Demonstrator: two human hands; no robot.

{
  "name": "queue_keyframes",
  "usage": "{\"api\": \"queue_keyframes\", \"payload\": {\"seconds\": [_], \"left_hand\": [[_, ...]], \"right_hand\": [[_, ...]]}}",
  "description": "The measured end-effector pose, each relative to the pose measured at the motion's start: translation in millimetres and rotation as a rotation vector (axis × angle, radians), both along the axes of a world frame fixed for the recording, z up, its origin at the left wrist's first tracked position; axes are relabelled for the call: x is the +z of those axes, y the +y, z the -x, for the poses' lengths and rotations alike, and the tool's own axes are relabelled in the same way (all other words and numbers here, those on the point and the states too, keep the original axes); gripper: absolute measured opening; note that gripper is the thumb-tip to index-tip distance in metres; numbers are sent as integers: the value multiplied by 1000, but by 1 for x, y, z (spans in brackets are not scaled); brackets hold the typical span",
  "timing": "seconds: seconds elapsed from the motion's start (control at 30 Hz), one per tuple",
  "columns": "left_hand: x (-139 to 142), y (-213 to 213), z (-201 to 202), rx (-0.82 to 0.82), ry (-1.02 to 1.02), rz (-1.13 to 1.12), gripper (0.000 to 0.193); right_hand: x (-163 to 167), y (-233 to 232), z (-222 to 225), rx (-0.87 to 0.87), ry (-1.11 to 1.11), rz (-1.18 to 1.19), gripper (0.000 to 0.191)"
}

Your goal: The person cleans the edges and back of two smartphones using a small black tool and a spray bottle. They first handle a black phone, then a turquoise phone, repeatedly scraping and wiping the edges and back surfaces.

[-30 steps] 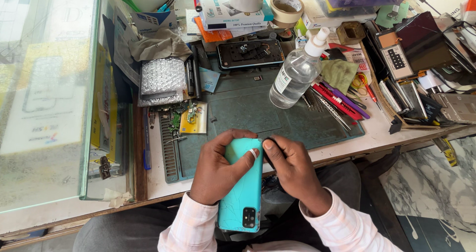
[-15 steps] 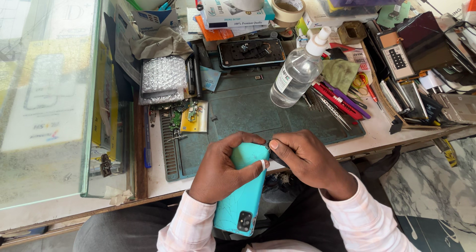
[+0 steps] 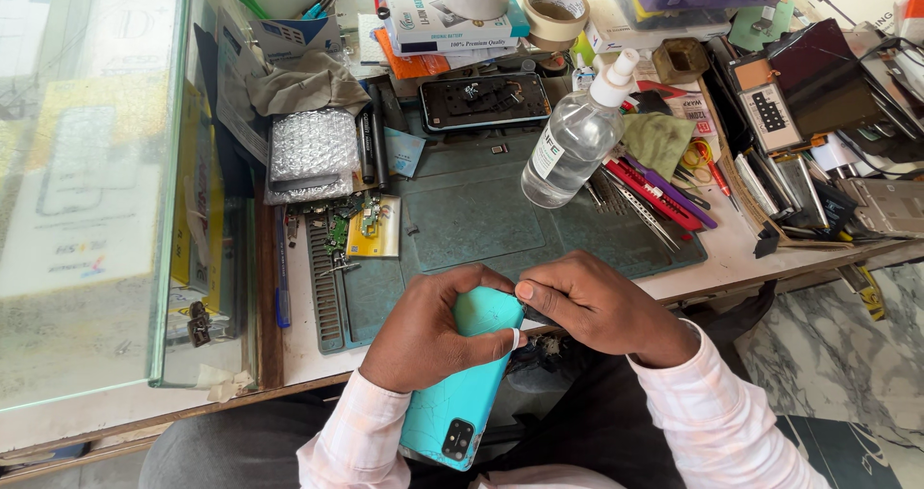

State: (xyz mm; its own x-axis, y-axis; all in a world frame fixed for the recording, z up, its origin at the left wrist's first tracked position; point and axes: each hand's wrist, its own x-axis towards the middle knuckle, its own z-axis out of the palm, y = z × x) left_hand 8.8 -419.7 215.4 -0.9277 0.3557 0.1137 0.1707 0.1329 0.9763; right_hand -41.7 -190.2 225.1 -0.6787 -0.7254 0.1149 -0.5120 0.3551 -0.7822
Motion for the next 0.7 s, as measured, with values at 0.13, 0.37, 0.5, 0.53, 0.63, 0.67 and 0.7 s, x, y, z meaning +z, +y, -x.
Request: {"api": "queue_keyframes", "payload": {"seconds": [0.13, 0.37, 0.5, 0.53, 0.63, 0.67, 0.7], "left_hand": [[2, 2, 1, -10, 11, 93, 38], [3, 0, 2, -25, -22, 67, 39], [7, 1, 2, -6, 40, 103, 62], [8, 2, 1, -4, 42, 108, 71], [16, 7, 0, -37, 46, 161, 98], [20, 10, 0, -54, 43, 185, 107], [25, 13, 1, -61, 105, 223, 109]], "right_hand": [[-1, -5, 5, 14, 20, -15, 43], [7, -15, 10, 41, 8, -75, 40], [12, -11, 5, -15, 117, -135, 39], [12, -9, 3, -9, 74, -130, 37], [10, 1, -3, -13, -114, -92, 35], [9, 5, -6, -26, -222, -69, 34], [7, 9, -9, -41, -327, -43, 34]]}}
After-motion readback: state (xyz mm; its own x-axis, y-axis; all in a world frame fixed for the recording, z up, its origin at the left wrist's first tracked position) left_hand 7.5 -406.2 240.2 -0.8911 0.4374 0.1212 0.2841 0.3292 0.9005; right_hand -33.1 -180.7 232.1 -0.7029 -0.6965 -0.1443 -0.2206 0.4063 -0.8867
